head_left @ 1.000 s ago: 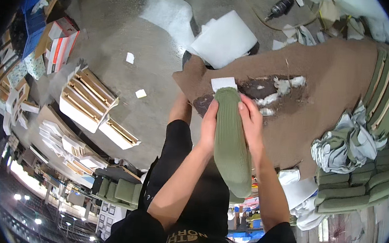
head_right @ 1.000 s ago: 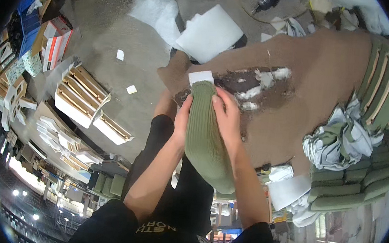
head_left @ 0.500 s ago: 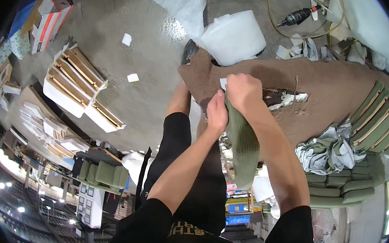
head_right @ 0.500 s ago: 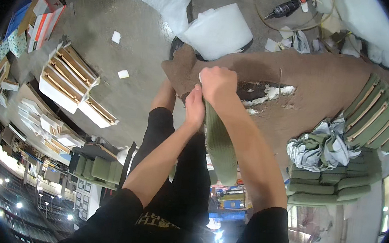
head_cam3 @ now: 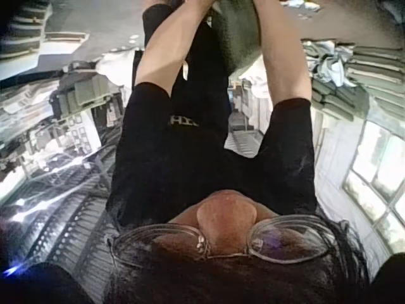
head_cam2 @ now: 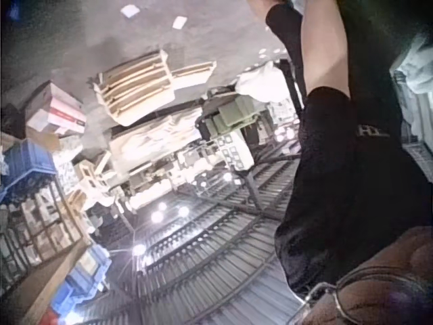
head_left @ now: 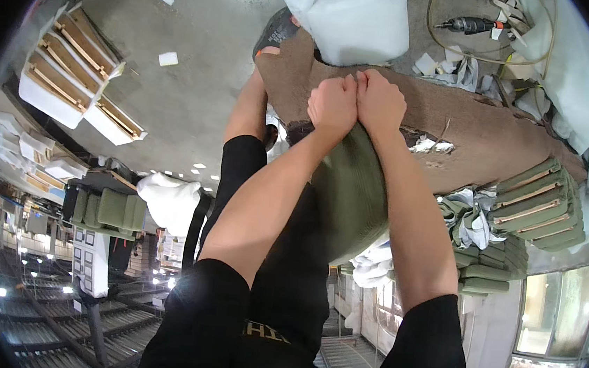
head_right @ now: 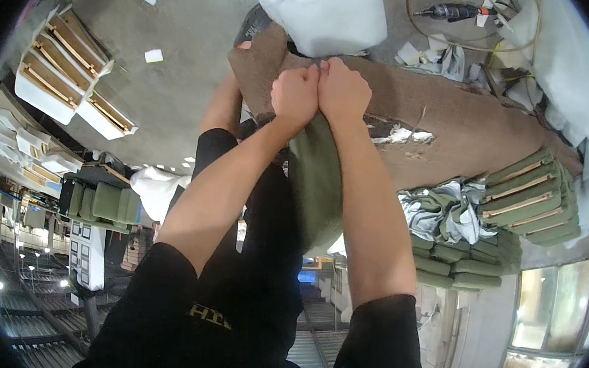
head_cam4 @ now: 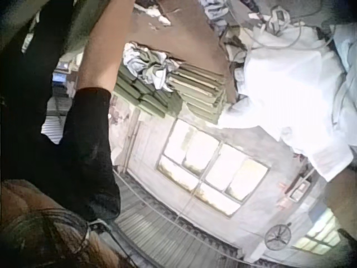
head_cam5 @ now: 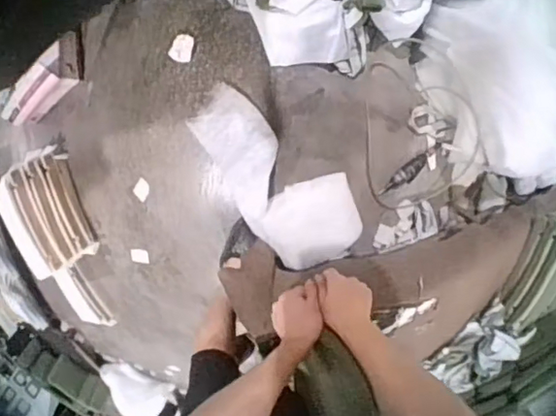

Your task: Upholstering chair components with fabric and foam using a pneumatic staple gun.

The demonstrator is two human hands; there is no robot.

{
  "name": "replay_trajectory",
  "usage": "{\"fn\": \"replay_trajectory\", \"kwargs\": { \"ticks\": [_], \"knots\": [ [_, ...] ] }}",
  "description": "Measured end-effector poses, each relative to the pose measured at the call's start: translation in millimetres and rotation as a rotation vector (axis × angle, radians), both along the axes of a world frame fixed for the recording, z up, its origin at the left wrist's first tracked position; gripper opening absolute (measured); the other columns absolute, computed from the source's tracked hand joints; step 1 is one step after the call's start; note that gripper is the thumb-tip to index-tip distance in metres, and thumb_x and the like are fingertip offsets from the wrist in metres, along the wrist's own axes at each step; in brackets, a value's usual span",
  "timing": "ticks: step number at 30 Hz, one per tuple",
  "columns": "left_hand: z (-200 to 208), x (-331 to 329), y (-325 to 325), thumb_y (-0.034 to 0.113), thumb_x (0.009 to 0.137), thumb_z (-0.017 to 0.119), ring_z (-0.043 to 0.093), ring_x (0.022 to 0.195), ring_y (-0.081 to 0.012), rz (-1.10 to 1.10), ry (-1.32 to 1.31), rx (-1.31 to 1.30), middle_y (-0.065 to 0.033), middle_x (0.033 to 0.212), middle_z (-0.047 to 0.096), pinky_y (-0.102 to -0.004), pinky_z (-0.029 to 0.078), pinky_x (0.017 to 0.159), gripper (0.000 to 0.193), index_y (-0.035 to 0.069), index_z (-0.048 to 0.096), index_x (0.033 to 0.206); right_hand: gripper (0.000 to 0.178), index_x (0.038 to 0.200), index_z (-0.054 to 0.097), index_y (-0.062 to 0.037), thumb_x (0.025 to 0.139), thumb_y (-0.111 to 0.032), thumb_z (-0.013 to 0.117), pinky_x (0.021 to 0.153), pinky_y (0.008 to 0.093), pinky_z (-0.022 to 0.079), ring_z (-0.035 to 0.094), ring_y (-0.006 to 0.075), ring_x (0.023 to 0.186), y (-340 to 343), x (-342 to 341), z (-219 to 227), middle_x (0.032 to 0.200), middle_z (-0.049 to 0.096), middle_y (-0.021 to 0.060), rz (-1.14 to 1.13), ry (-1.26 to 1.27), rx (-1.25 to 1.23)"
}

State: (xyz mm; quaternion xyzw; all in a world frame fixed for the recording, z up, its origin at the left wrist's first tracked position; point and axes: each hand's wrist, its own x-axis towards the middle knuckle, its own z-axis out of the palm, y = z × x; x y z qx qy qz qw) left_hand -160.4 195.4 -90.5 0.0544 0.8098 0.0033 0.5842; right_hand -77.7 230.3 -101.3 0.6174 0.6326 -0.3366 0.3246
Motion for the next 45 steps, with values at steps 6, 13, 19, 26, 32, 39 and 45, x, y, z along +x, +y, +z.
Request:
{"fn": "replay_trajectory", "kwargs": {
  "ticks": [6, 13, 19, 26, 32, 39, 45],
  "knots": [
    [-18, -2, 1, 0.04, 0.095, 0.047, 0.065, 0.089, -0.045, -0.157, -0.03, -0.001, -0.0226, 0.091, 0.069, -0.0521, 0.05, 0.083, 0.044, 0.006, 0.072, 0.085, 0.033, 0.095, 0.071, -0.0115, 0.094, -0.039, 0.053, 0.077, 0.0504, 0.052, 0.067, 0.0405, 0.086, 1, 3, -16, 0.091, 0.071, 0.0161, -0.1, -0.025, -0.021],
    [-50, -2, -6, 0.037, 0.092, 0.051, 0.066, 0.093, -0.043, -0.215, -0.109, 0.07, -0.0231, 0.092, 0.07, -0.0515, 0.051, 0.086, 0.04, 0.004, 0.073, 0.086, 0.032, 0.097, 0.072, -0.0111, 0.092, -0.037, 0.055, 0.078, 0.0498, 0.053, 0.067, 0.0407, 0.086, 1, 3, -31, 0.091, 0.071, 0.0169, -0.194, -0.07, 0.134],
    [-52, -10, -22, 0.038, 0.089, 0.054, 0.065, 0.096, -0.0432, -0.25, -0.287, 0.12, -0.0246, 0.096, 0.069, -0.0503, 0.051, 0.087, 0.038, 0.006, 0.075, 0.088, 0.034, 0.1, 0.072, -0.0075, 0.09, -0.038, 0.06, 0.08, 0.042, 0.053, 0.068, 0.0356, 0.087, -13, 8, -13, 0.095, 0.071, 0.0165, -0.563, -0.059, 0.157],
    [-45, -10, -15, 0.04, 0.087, 0.055, 0.064, 0.1, -0.0426, -0.303, -0.209, 0.047, -0.0225, 0.101, 0.07, -0.0498, 0.05, 0.09, 0.039, 0.007, 0.075, 0.09, 0.044, 0.117, 0.063, 0.0043, 0.088, -0.029, 0.068, 0.093, 0.0319, 0.046, 0.063, 0.0211, 0.106, -36, 23, 157, 0.112, 0.069, 0.0147, -1.183, 0.417, -0.002],
    [-38, -12, -15, 0.044, 0.09, 0.053, 0.063, 0.104, -0.0422, -0.329, -0.202, 0.069, -0.0237, 0.106, 0.068, -0.0488, 0.049, 0.091, 0.04, 0.01, 0.074, 0.096, 0.069, 0.137, 0.046, 0.0024, 0.08, -0.021, 0.077, 0.099, 0.0367, 0.045, 0.056, 0.0287, 0.12, -88, -18, 225, 0.127, 0.057, 0.0214, -0.57, 0.176, 0.279],
    [-7, -28, -29, 0.042, 0.096, 0.048, 0.063, 0.101, -0.0426, -0.651, -0.055, 0.321, -0.0225, 0.103, 0.068, -0.0496, 0.049, 0.088, 0.04, 0.01, 0.07, 0.106, 0.074, 0.132, 0.049, -0.002, 0.069, -0.023, 0.082, 0.098, 0.0439, 0.047, 0.056, 0.0386, 0.118, -93, -17, 206, 0.135, 0.054, 0.0201, -0.581, 0.076, 0.492],
    [87, -45, -57, 0.015, 0.096, 0.055, 0.063, 0.094, -0.0335, -0.326, -0.113, 0.688, -0.0174, 0.101, 0.065, -0.0393, 0.049, 0.083, 0.019, 0.0, 0.063, 0.104, 0.076, 0.132, 0.05, -0.0032, 0.067, -0.025, 0.084, 0.101, 0.0456, 0.043, 0.051, 0.0373, 0.124, -107, -4, 226, 0.141, 0.048, 0.019, -0.636, 0.13, 0.513]
  ]
}}
